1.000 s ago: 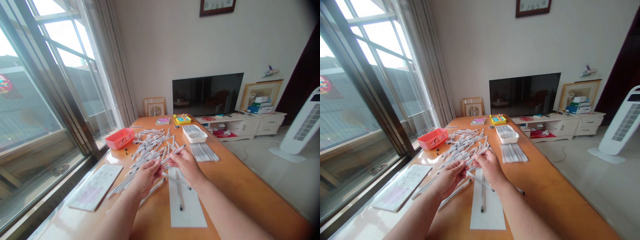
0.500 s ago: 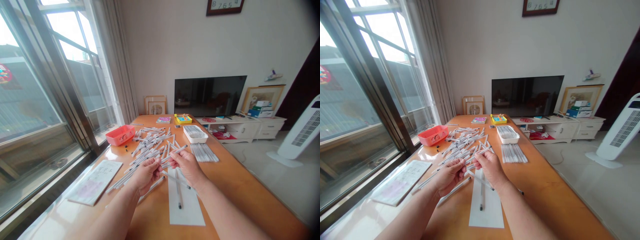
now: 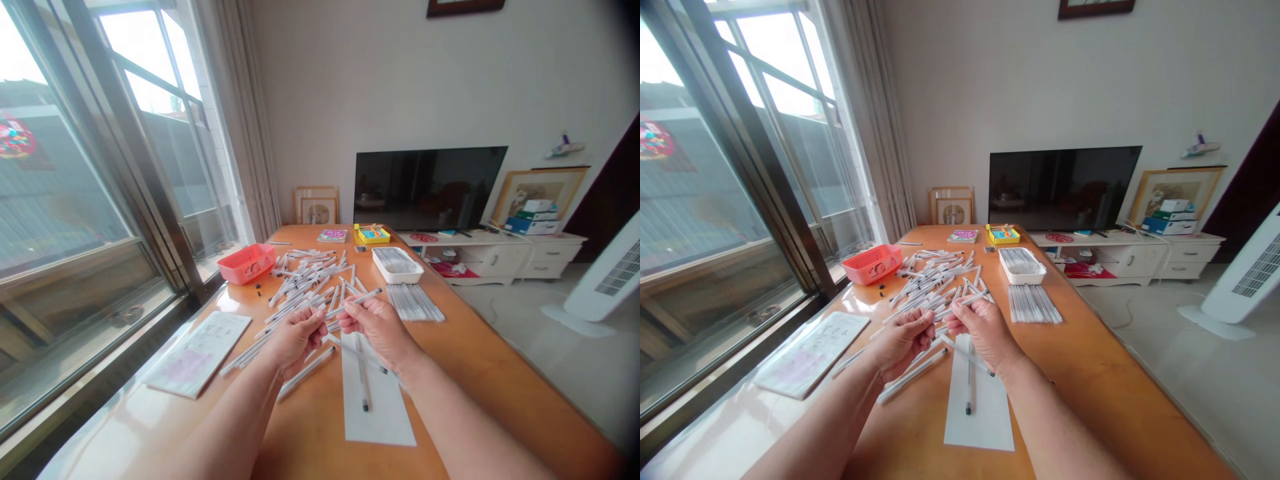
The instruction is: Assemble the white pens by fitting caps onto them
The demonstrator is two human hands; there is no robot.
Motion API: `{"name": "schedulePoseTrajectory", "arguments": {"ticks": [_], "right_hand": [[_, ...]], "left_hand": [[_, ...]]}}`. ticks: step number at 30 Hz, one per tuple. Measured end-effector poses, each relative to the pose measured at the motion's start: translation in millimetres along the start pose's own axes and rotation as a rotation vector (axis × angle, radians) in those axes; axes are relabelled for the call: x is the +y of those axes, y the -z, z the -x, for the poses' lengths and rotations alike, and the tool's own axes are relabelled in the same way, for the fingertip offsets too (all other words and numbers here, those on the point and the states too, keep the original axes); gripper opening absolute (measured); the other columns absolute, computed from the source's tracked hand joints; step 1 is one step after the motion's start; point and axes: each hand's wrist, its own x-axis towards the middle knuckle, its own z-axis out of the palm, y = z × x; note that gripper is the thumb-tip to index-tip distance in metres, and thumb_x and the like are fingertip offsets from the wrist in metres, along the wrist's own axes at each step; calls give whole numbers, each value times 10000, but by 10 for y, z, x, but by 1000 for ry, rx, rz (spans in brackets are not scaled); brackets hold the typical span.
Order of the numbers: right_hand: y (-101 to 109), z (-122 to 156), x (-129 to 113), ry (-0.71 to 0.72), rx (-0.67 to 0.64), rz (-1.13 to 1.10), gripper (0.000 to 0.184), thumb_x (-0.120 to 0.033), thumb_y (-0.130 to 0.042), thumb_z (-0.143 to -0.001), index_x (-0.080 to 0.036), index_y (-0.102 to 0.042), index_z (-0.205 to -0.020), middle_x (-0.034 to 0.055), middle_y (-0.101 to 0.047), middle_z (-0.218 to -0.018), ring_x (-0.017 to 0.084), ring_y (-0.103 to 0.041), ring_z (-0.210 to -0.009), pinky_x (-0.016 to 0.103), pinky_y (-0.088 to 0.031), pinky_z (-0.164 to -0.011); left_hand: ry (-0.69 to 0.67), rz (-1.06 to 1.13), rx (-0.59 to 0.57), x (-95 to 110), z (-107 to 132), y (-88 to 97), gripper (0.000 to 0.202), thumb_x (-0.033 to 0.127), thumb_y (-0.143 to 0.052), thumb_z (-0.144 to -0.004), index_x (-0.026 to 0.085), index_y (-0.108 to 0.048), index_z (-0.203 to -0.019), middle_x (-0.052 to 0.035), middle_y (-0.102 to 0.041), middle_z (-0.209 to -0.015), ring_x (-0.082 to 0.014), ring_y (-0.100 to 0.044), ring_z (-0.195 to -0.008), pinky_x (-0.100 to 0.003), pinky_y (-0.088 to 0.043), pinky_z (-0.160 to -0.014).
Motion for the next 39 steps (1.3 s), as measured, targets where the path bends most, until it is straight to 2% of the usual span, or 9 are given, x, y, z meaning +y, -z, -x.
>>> {"name": "schedulePoseTrajectory", "arguments": {"ticks": [5, 22, 27, 34, 36, 39], "right_hand": [[-7, 4, 4, 1, -7, 1, 408, -489, -751, -806, -136, -652, -985, 88, -737, -826, 175, -677, -713, 347, -586, -693], [-68, 11, 1, 28, 17, -1, 383, -492, -724, -827, -143, -659, -971, 86, -732, -821, 193, -689, -742, 377, -598, -724], [-38, -5, 24, 26, 25, 56, 417, -528, -707, -829, -139, -669, -975, 87, -727, -839, 193, -687, -754, 380, -590, -734], [27, -17, 92, 10, -11, 145, 415, -491, -696, -835, -161, -703, -1088, 75, -726, -928, 181, -661, -809, 360, -536, -773], [18, -11, 93, -15, -35, 194, 390, -475, -701, -829, -164, -728, -1063, 65, -720, -900, 171, -639, -795, 341, -513, -757], [-30, 13, 63, -18, -142, 200, 349, -489, -669, -853, -159, -753, -930, 55, -707, -843, 149, -600, -761, 300, -465, -717]], "left_hand": [[-14, -25, 7, -5, 3, -6, 297, 384, -724, -838, 146, -566, -758, -21, -599, -654, -59, -457, -514, -183, -312, -502], [-38, -37, 41, 22, 29, -76, 285, 378, -707, -851, 143, -578, -755, -23, -605, -676, -60, -459, -535, -175, -338, -521], [3, 6, 40, -22, 10, -91, 268, 367, -713, -849, 142, -585, -779, -23, -603, -686, -54, -462, -543, -160, -365, -527], [69, 183, 118, -33, -12, -119, 179, 274, -709, -853, 163, -574, -889, -17, -623, -732, -50, -509, -551, -147, -437, -552], [80, 213, 112, -27, -8, -133, 166, 252, -700, -858, 174, -559, -898, -17, -630, -727, -58, -527, -548, -152, -446, -546], [91, 223, 92, -38, -2, -169, 149, 239, -680, -866, 172, -548, -871, -30, -643, -728, -69, -548, -550, -163, -453, -542]]}}
